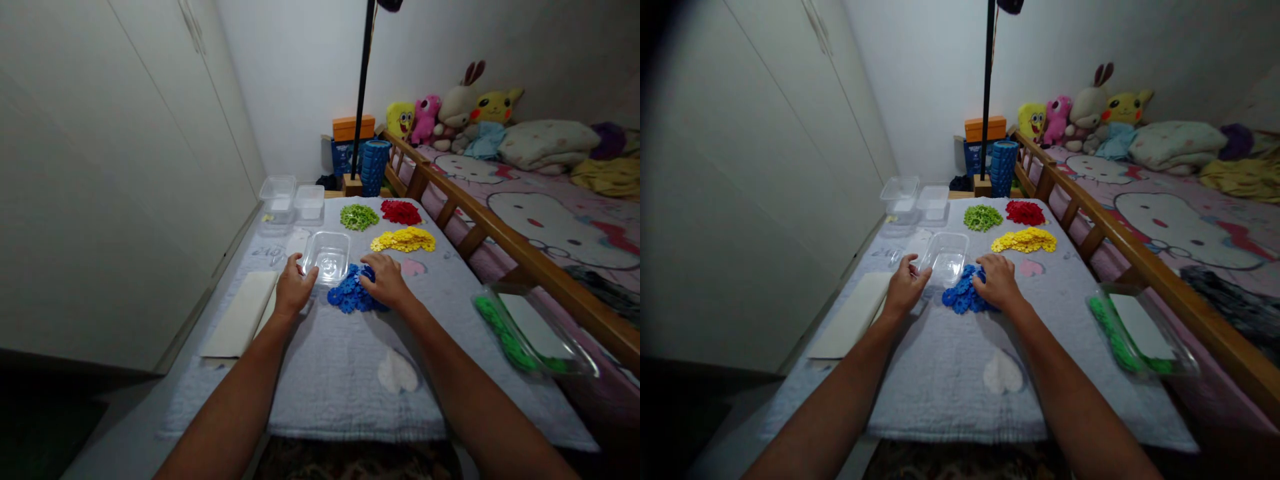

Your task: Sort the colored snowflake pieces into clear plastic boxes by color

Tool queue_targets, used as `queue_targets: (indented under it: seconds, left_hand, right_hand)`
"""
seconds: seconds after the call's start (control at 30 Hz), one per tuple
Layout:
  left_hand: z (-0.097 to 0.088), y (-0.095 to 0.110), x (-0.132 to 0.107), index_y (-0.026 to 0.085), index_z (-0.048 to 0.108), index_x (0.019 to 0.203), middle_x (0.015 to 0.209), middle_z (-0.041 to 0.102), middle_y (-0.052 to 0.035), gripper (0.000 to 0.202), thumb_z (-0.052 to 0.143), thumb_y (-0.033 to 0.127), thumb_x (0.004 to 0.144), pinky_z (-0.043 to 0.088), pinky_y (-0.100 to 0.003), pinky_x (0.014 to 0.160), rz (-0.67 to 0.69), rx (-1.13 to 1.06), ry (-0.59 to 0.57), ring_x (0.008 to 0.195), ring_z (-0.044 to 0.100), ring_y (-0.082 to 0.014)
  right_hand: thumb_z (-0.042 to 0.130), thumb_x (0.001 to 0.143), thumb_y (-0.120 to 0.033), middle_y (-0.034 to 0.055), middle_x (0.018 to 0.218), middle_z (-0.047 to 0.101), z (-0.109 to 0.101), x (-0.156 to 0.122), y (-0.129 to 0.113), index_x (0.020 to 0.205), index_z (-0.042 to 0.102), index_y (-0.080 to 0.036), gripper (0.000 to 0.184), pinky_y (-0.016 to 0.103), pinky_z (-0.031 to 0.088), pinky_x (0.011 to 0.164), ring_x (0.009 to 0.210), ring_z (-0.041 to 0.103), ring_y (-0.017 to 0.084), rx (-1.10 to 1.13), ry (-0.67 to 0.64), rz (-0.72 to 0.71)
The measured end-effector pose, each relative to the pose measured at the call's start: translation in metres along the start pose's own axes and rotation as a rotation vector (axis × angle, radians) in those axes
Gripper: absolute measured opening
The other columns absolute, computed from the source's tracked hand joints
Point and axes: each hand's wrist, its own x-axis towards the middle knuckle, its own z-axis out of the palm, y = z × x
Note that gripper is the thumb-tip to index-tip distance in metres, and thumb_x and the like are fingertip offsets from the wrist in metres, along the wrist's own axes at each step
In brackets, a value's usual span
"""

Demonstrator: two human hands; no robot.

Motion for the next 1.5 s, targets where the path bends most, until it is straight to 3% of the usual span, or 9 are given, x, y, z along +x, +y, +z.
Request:
queue_targets:
  seconds: [0.1,0.3,0.63,0.77,0.9,1.07,1.27,1.37,1.5]
  left_hand:
    - [0.001,0.002,0.000,0.017,0.057,0.122,0.065,0.052,0.0057,0.046,0.061,0.038,0.082,0.041,-0.027,0.060,-0.058,-0.038,-0.030,0.061,0.056,-0.0157]
    - [-0.006,0.002,0.002,0.018,0.062,0.114,0.058,0.048,0.0067,0.036,0.056,0.031,0.081,0.038,-0.026,0.059,-0.093,-0.054,0.100,0.056,0.053,-0.0155]
    - [-0.015,0.004,-0.003,0.020,0.065,0.104,0.059,0.053,0.0052,0.028,0.057,0.033,0.080,0.038,-0.027,0.062,-0.115,0.011,0.133,0.058,0.056,-0.0163]
    - [-0.017,0.006,-0.004,0.021,0.065,0.089,0.059,0.056,0.0036,0.019,0.057,0.035,0.081,0.038,-0.027,0.062,-0.129,0.019,0.112,0.059,0.057,-0.0166]
    - [-0.016,0.006,-0.004,0.020,0.064,0.089,0.060,0.056,0.0040,0.017,0.058,0.032,0.078,0.037,-0.026,0.062,-0.122,0.028,0.098,0.060,0.057,-0.0159]
    - [-0.015,0.003,-0.003,0.020,0.065,0.094,0.060,0.054,0.0048,0.021,0.057,0.030,0.077,0.037,-0.026,0.062,-0.111,0.008,0.087,0.059,0.055,-0.0149]
    - [-0.016,0.005,-0.005,0.019,0.065,0.093,0.059,0.054,0.0043,0.019,0.057,0.031,0.080,0.038,-0.026,0.062,-0.118,0.012,0.056,0.058,0.055,-0.0155]
    - [-0.019,0.004,-0.003,0.020,0.066,0.090,0.071,0.064,-0.0012,0.020,0.052,0.034,0.087,0.042,-0.029,0.069,-0.065,0.077,0.081,0.069,0.061,-0.0185]
    - [-0.021,-0.003,0.002,0.018,0.069,0.103,0.110,0.071,-0.0116,0.028,0.044,0.021,0.090,0.043,-0.039,0.094,0.096,0.341,0.144,0.106,0.061,-0.0270]
  right_hand:
    - [0.062,0.086,-0.047,0.0157,0.142,0.057,0.008,0.001,-0.001,0.127,0.062,-0.019,0.050,0.050,0.030,0.108,0.132,0.045,0.033,-0.061,-0.082,-0.062]
    - [0.061,0.086,-0.059,0.0160,0.146,0.054,0.019,0.013,-0.019,0.135,0.056,-0.019,0.064,0.056,0.027,0.109,0.133,0.045,0.034,-0.085,-0.173,-0.095]
    - [0.062,0.088,-0.046,0.0101,0.120,0.066,0.009,0.005,-0.015,0.112,0.067,-0.021,0.035,0.040,0.041,0.094,0.113,0.058,0.027,-0.108,-0.256,-0.193]
    - [0.063,0.088,-0.042,0.0111,0.123,0.065,-0.001,-0.005,-0.006,0.111,0.069,-0.021,0.032,0.048,0.033,0.104,0.117,0.056,0.028,-0.099,-0.276,-0.214]
    - [0.064,0.087,-0.050,0.0132,0.135,0.060,-0.002,-0.016,-0.018,0.117,0.067,-0.022,0.041,0.059,0.017,0.112,0.129,0.047,0.033,-0.080,-0.238,-0.262]
    - [0.066,0.086,-0.050,0.0120,0.126,0.062,0.007,-0.028,-0.038,0.120,0.066,-0.024,0.043,0.058,0.019,0.112,0.124,0.050,0.032,-0.061,-0.272,-0.312]
    - [0.065,0.083,-0.031,0.0115,0.123,0.064,0.001,-0.034,-0.024,0.112,0.069,-0.023,0.030,0.053,0.022,0.111,0.119,0.054,0.030,-0.044,-0.274,-0.346]
    - [0.064,0.080,-0.026,0.0110,0.124,0.065,-0.005,-0.038,-0.011,0.110,0.069,-0.024,0.031,0.053,0.023,0.111,0.122,0.053,0.030,-0.019,-0.272,-0.352]
    - [0.064,0.079,-0.027,0.0120,0.132,0.063,-0.007,-0.043,0.004,0.118,0.068,-0.024,0.039,0.054,0.021,0.114,0.127,0.053,0.030,0.048,-0.224,-0.344]
